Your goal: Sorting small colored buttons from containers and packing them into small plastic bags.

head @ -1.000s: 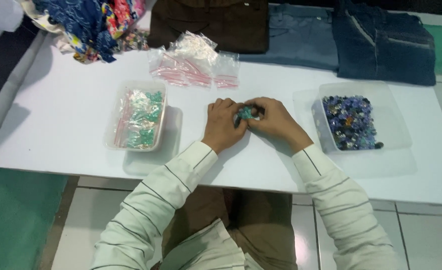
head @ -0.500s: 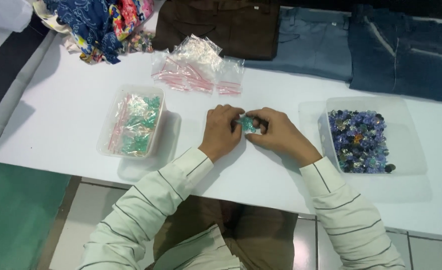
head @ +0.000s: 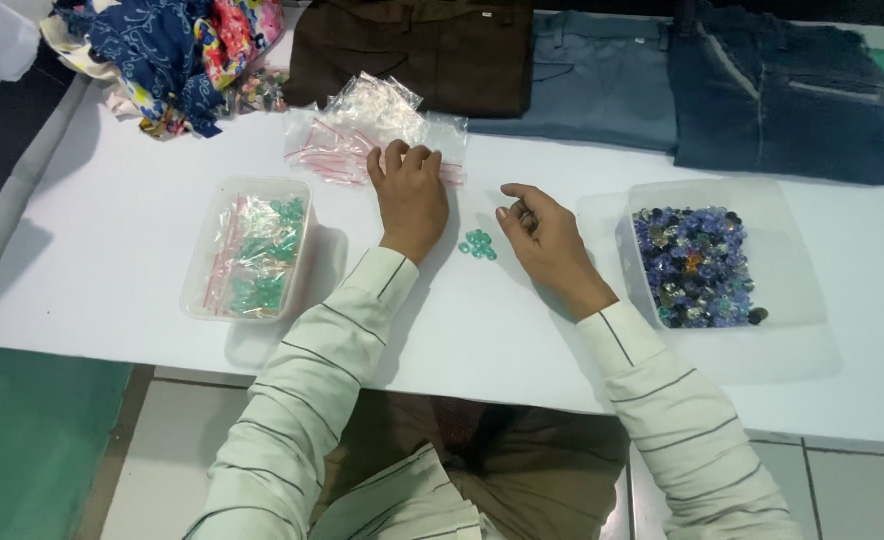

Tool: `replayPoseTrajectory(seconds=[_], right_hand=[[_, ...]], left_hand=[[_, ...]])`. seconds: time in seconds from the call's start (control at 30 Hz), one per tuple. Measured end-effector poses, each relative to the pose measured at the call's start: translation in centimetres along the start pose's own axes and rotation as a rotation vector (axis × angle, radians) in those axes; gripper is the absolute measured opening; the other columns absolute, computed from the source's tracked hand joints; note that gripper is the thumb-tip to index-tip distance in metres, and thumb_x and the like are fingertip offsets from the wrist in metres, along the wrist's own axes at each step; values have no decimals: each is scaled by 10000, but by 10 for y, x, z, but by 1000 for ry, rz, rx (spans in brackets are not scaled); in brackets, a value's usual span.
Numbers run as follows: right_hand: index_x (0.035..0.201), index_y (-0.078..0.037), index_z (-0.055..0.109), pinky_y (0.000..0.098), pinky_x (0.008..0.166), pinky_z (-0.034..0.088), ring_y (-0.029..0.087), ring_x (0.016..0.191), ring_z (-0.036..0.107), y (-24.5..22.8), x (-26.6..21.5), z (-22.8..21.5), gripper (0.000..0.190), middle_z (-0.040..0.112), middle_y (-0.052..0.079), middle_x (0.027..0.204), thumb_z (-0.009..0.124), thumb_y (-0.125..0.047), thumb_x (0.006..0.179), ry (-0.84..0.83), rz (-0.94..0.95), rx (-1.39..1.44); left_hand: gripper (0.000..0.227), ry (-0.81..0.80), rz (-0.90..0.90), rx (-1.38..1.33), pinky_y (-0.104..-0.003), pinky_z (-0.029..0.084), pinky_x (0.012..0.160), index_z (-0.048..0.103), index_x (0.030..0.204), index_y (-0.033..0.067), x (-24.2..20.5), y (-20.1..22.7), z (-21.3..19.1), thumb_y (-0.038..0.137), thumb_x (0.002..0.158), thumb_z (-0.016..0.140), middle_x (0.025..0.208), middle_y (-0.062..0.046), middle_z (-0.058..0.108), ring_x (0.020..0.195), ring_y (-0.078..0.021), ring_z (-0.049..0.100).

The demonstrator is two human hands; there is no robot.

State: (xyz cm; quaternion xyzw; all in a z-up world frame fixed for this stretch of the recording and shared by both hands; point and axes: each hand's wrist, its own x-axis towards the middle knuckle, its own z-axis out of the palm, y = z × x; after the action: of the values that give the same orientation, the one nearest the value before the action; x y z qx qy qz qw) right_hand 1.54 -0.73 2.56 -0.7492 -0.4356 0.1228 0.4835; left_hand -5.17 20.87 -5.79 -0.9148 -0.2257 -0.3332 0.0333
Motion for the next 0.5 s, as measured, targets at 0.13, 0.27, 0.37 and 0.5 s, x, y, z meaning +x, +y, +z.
replayPoseTrajectory(seconds=[0.13, 0.27, 0.37, 0.5], right_hand=[[1245, 3, 656, 325, 608, 518, 201, 721, 636, 12, 2, 0, 322, 677, 133, 843, 605, -238, 1038, 25, 0, -22], [1206, -20, 684, 318, 600, 513, 192, 714, 633, 12, 2, -1, 297, 678, 126, 837, 611, -248, 1032, 22, 38, -29], [1173, -19, 699, 301, 602, 504, 180, 718, 625, 9, 2, -1, 266, 670, 123, 838, 615, -228, 1031, 41, 45, -35], [1139, -63, 724, 272, 618, 499, 144, 731, 627, 4, 5, 0, 218, 672, 81, 846, 629, -224, 1027, 63, 74, -36]], left_hand=[[167, 19, 14, -10, -584, 249, 1068, 787, 974, 127, -1, 2, -1, 46, 827, 781, 988, -83, 723, 1144, -287, 568], [186, 113, 17, -54, -524, 317, 1019, 760, 965, 145, 1, 6, -15, 22, 828, 783, 961, -69, 693, 1088, -264, 577], [210, 185, 33, -141, -471, 365, 967, 726, 978, 160, 4, 12, -28, 20, 834, 783, 954, -46, 661, 1041, -235, 578], [165, 213, 47, -335, -382, 413, 870, 675, 975, 161, 6, 30, -56, 42, 877, 733, 913, -4, 617, 954, -187, 580]])
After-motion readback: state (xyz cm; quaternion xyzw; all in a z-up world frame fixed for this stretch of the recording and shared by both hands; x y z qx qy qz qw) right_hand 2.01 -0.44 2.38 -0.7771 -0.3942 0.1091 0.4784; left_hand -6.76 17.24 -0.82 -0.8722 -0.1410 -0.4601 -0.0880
